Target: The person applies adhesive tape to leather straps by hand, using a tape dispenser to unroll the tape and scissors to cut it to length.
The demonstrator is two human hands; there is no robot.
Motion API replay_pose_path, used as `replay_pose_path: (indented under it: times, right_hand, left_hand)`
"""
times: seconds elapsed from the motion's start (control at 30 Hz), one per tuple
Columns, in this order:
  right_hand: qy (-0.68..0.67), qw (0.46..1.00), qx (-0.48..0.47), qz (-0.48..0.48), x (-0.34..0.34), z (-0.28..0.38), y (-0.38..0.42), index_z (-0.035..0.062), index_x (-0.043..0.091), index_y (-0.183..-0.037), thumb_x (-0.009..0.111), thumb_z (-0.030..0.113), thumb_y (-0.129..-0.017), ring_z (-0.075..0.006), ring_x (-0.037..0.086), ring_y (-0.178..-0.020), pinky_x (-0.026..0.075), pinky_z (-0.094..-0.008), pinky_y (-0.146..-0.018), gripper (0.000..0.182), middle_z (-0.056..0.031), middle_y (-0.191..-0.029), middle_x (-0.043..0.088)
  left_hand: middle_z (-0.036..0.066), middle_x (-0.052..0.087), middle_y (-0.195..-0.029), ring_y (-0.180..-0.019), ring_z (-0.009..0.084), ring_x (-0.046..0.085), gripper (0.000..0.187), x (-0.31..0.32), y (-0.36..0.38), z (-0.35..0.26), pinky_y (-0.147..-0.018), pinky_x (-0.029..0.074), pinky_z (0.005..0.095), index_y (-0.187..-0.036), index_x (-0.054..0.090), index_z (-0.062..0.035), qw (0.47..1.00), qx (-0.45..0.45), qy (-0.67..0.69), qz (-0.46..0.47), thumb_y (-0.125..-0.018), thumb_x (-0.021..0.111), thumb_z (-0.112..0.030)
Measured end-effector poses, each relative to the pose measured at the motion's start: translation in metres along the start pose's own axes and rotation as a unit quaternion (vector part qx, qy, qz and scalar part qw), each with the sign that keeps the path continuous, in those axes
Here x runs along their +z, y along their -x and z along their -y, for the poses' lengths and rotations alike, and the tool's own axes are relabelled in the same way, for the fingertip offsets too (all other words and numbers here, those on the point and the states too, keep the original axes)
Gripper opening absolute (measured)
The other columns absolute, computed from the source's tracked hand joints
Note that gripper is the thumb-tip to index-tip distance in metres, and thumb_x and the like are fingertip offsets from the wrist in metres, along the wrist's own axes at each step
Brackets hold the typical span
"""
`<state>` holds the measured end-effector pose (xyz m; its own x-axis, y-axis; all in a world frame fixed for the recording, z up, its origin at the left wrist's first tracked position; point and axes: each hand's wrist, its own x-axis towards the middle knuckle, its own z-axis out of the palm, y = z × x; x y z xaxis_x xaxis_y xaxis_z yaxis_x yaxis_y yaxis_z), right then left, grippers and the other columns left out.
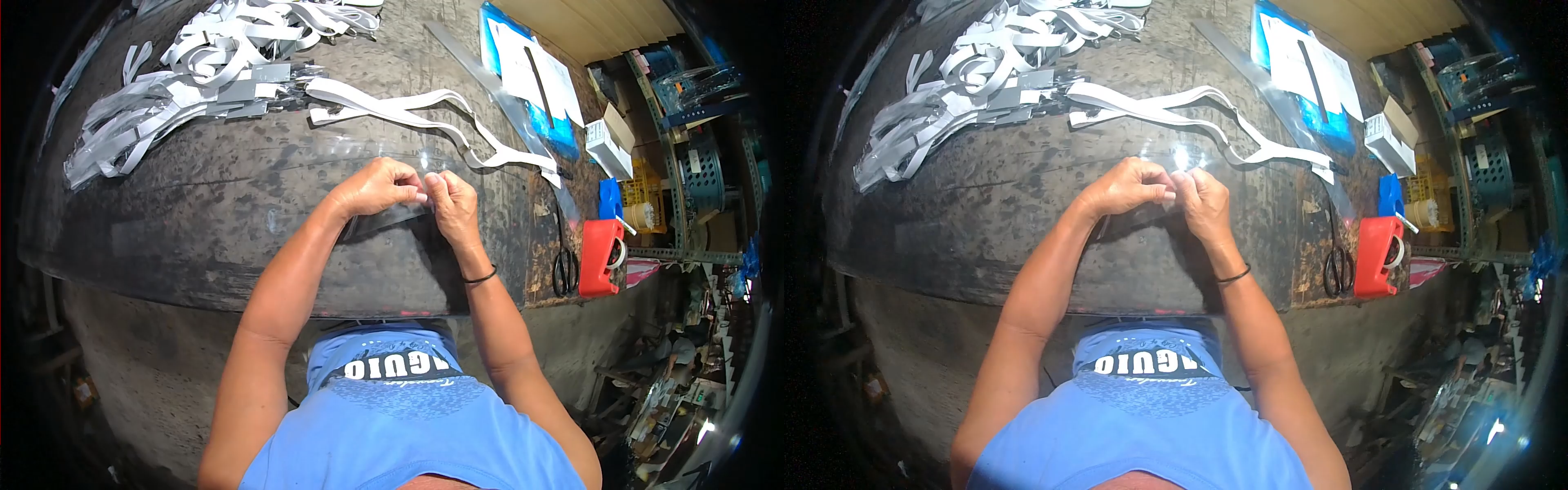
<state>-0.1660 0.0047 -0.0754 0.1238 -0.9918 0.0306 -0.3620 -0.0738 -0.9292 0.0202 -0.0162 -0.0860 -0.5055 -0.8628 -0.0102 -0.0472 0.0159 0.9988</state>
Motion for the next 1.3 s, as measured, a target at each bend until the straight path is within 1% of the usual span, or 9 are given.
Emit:
replay_pose_path:
  times: [0.1,0.27,0.57,0.7,0.77,0.93,1.17,1.23,1.3]
  right_hand:
    - [-0.143,0.988,0.03,0.046,-0.006,-0.003,-0.001,0.0004,0.06,-0.082,0.06,0.023,-0.094,-0.0073,0.053,-0.064,0.046,-0.0267,-0.059,0.026,-0.0036,-0.071,0.06]
    - [0.084,0.992,-0.055,-0.074,0.007,0.002,0.001,-0.0006,0.059,-0.082,0.059,0.019,-0.093,-0.0275,0.057,-0.061,0.044,-0.0371,-0.058,0.022,-0.0177,-0.07,0.057]
    - [-0.002,0.999,0.034,-0.039,0.016,0.016,-0.007,0.0007,0.067,-0.082,0.06,0.029,-0.093,-0.0144,0.056,-0.062,0.046,-0.0316,-0.06,0.031,-0.0081,-0.07,0.061]
    - [-0.016,0.998,-0.053,-0.014,0.013,0.004,-0.012,0.0005,0.064,-0.082,0.06,0.028,-0.093,-0.0147,0.055,-0.064,0.046,-0.0299,-0.061,0.03,-0.007,-0.071,0.058]
    - [-0.172,0.984,0.0,0.044,0.006,0.011,-0.009,0.0007,0.059,-0.082,0.06,0.026,-0.092,-0.0157,0.054,-0.065,0.045,-0.0306,-0.061,0.027,-0.0058,-0.071,0.056]
    - [0.065,0.997,-0.023,-0.041,0.011,0.007,-0.006,-0.0011,0.056,-0.084,0.061,0.027,-0.092,-0.0189,0.053,-0.059,0.044,-0.0342,-0.057,0.03,-0.0173,-0.069,0.058]
    - [-0.022,1.0,-0.001,-0.019,0.009,-0.001,-0.01,0.0002,0.062,-0.089,0.063,0.03,-0.092,-0.0145,0.053,-0.059,0.043,-0.0339,-0.055,0.03,-0.0108,-0.065,0.056]
    - [-0.184,0.978,0.057,0.074,0.0,0.01,-0.007,0.0005,0.063,-0.087,0.063,0.03,-0.091,-0.0112,0.053,-0.062,0.043,-0.0323,-0.056,0.03,-0.0086,-0.066,0.055]
    - [-0.095,0.994,0.024,0.058,-0.002,0.006,-0.008,0.0,0.061,-0.087,0.064,0.028,-0.09,-0.0195,0.058,-0.063,0.045,-0.0355,-0.058,0.028,-0.0138,-0.069,0.058]
  left_hand:
    - [0.003,0.066,-0.073,-0.069,0.0077,0.055,0.021,-0.002,-0.001,0.0,-0.064,0.047,0.0271,-0.084,0.068,0.0004,1.0,0.004,-0.011,-0.013,-0.083,0.073,-0.02]
    - [0.002,0.065,-0.077,-0.073,0.0077,0.057,0.016,-0.001,0.001,-0.006,-0.068,0.047,0.025,-0.088,0.069,0.0001,0.999,-0.025,-0.01,0.024,-0.086,0.07,-0.016]
    - [0.001,0.065,-0.078,-0.072,0.0063,0.056,0.014,0.002,-0.001,0.001,-0.065,0.047,0.0244,-0.091,0.069,0.0,0.997,0.002,0.074,0.005,-0.084,0.072,-0.013]
    - [0.001,0.066,-0.081,-0.074,0.007,0.057,0.017,-0.001,0.001,0.0,-0.068,0.048,0.0253,-0.095,0.068,-0.0001,0.998,-0.004,0.052,-0.019,-0.084,0.072,-0.013]
    - [0.0,0.065,-0.081,-0.075,0.0072,0.057,0.017,-0.006,0.002,-0.004,-0.069,0.047,0.0249,-0.095,0.068,-0.0006,0.999,-0.021,0.043,-0.006,-0.086,0.071,-0.015]
    - [-0.001,0.061,-0.077,-0.071,0.0066,0.054,0.014,-0.004,0.004,-0.01,-0.066,0.044,0.0228,-0.089,0.066,-0.0023,0.999,-0.017,0.032,-0.003,-0.087,0.069,-0.015]
    - [0.0,0.064,-0.075,-0.068,0.0063,0.055,0.013,-0.008,0.001,-0.001,-0.062,0.045,0.0237,-0.088,0.068,-0.001,0.998,-0.023,0.051,-0.009,-0.084,0.071,-0.013]
    - [-0.001,0.062,-0.076,-0.069,0.0064,0.054,0.013,-0.009,0.003,-0.007,-0.063,0.044,0.0224,-0.089,0.066,-0.0029,0.999,-0.021,0.023,-0.014,-0.086,0.07,-0.015]
    - [-0.001,0.062,-0.076,-0.069,0.0066,0.055,0.012,-0.008,0.004,-0.01,-0.063,0.044,0.0226,-0.088,0.066,-0.0027,0.999,-0.026,0.017,-0.01,-0.085,0.07,-0.014]
